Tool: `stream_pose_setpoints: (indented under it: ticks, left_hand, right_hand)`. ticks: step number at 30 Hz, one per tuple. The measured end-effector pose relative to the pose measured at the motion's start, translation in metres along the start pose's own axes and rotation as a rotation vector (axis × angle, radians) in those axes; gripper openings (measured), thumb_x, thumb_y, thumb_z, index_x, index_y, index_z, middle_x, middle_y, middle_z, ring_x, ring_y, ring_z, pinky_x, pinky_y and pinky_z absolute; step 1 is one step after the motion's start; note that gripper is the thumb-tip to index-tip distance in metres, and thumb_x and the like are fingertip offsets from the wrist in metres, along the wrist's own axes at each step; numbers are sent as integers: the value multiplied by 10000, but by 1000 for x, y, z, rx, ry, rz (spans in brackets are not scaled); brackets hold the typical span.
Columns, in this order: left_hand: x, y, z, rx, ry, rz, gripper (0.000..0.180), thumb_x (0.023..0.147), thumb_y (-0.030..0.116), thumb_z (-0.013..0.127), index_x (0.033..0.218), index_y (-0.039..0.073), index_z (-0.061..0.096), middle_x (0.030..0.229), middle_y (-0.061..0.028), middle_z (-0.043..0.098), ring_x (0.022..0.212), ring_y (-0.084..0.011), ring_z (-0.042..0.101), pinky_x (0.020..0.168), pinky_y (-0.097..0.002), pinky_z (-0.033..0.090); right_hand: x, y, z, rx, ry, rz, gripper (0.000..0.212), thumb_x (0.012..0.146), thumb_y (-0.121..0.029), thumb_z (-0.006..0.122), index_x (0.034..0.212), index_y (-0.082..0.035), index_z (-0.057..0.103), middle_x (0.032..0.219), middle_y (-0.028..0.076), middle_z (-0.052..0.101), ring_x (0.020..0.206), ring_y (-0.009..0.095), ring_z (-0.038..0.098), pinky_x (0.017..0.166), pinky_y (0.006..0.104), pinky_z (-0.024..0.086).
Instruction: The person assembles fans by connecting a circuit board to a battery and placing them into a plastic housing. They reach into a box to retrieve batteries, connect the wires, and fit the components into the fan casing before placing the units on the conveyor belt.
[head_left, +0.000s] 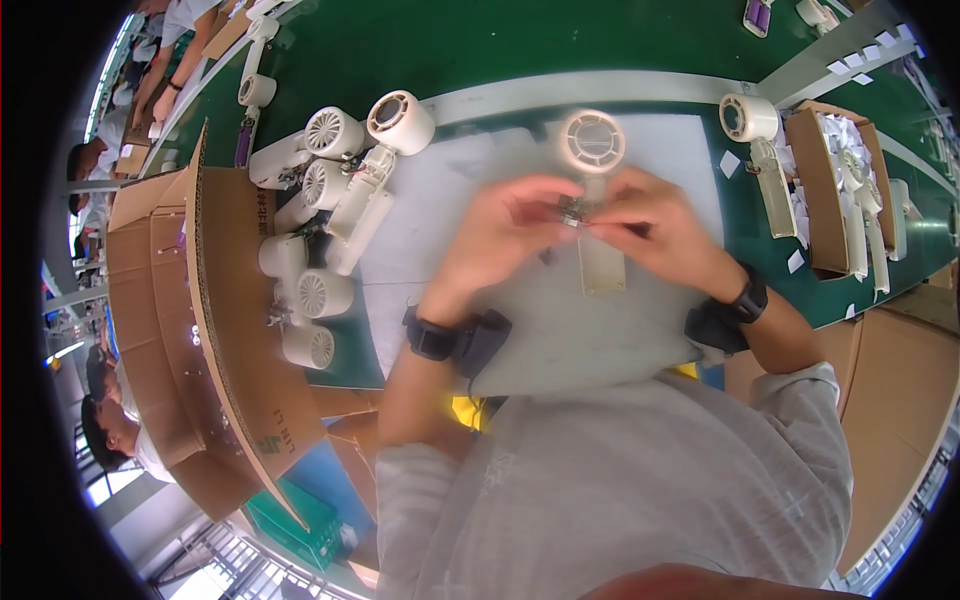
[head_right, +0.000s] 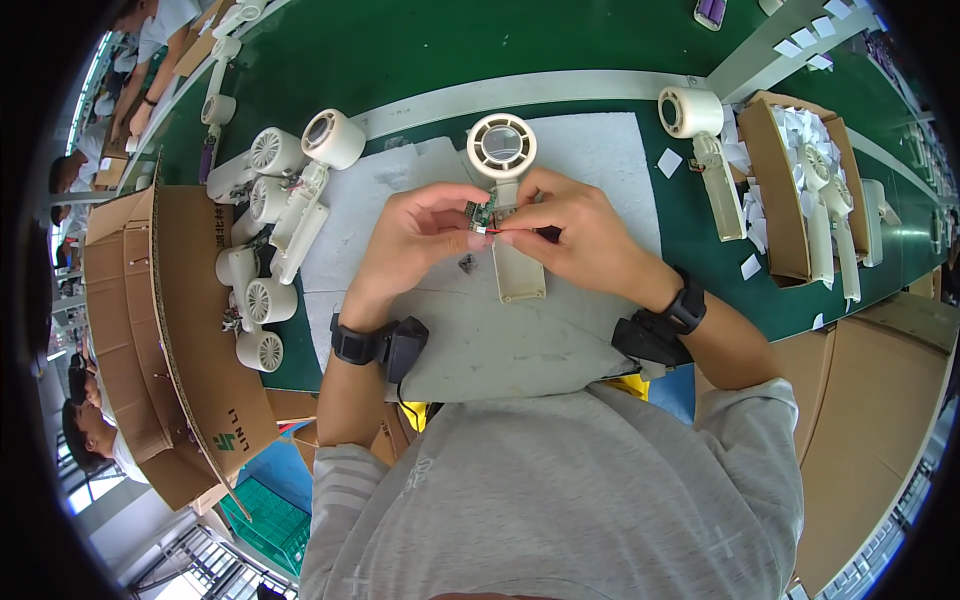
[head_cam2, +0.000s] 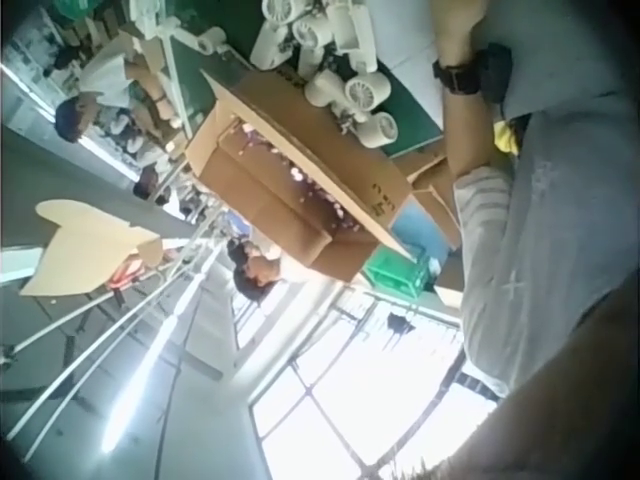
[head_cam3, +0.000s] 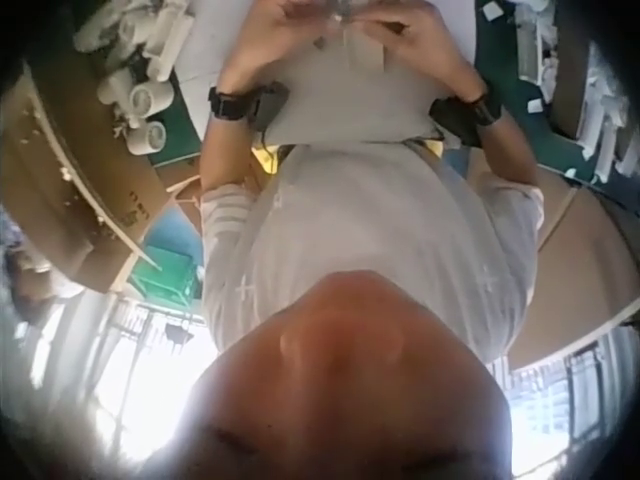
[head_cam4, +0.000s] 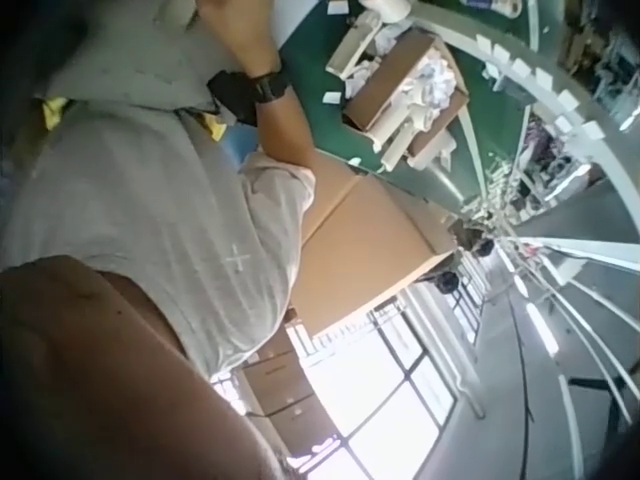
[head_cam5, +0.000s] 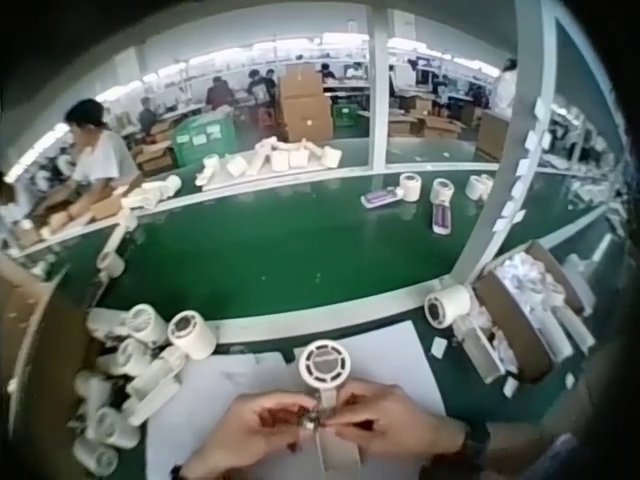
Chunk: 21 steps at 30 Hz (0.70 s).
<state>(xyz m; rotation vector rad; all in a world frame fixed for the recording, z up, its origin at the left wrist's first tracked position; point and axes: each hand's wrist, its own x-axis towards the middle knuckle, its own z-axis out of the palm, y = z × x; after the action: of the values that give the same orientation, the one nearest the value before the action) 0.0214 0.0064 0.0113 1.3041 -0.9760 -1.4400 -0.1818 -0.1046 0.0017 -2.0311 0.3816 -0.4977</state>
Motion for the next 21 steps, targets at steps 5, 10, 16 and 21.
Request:
stream_pose_setpoints:
  ticks: [5,10,16,21]
  left_hand:
    - [1,-4,-3,14,12,27,333,820,-58,722,1134,7,633,988,-50,695,866,-103,652,777,-254,536]
    - [2,-6,-2,-10,18,63,320,811,-52,739,1101,16,621,979,-48,698,874,-105,655,783,-255,538]
    - [2,-8,-5,-15,6,61,303,810,-44,745,1075,21,613,980,-46,698,881,-107,655,790,-259,539]
    - [3,-8,-6,-21,7,62,295,809,-44,746,1062,25,609,981,-46,698,880,-110,657,789,-261,538]
  right_hand:
    - [0,1,2,-5,-1,2,160,828,-19,715,984,-51,731,890,66,543,728,172,542,608,282,433]
    - [0,2,2,-8,-1,3,178,822,-6,709,993,-51,729,880,63,535,714,163,535,592,277,427]
    - [1,3,3,-12,0,-14,183,820,-8,709,997,-51,727,870,61,530,704,160,529,587,278,425]
    - [1,4,3,-19,1,-19,190,815,-3,705,997,-51,727,864,60,528,698,158,526,586,280,423]
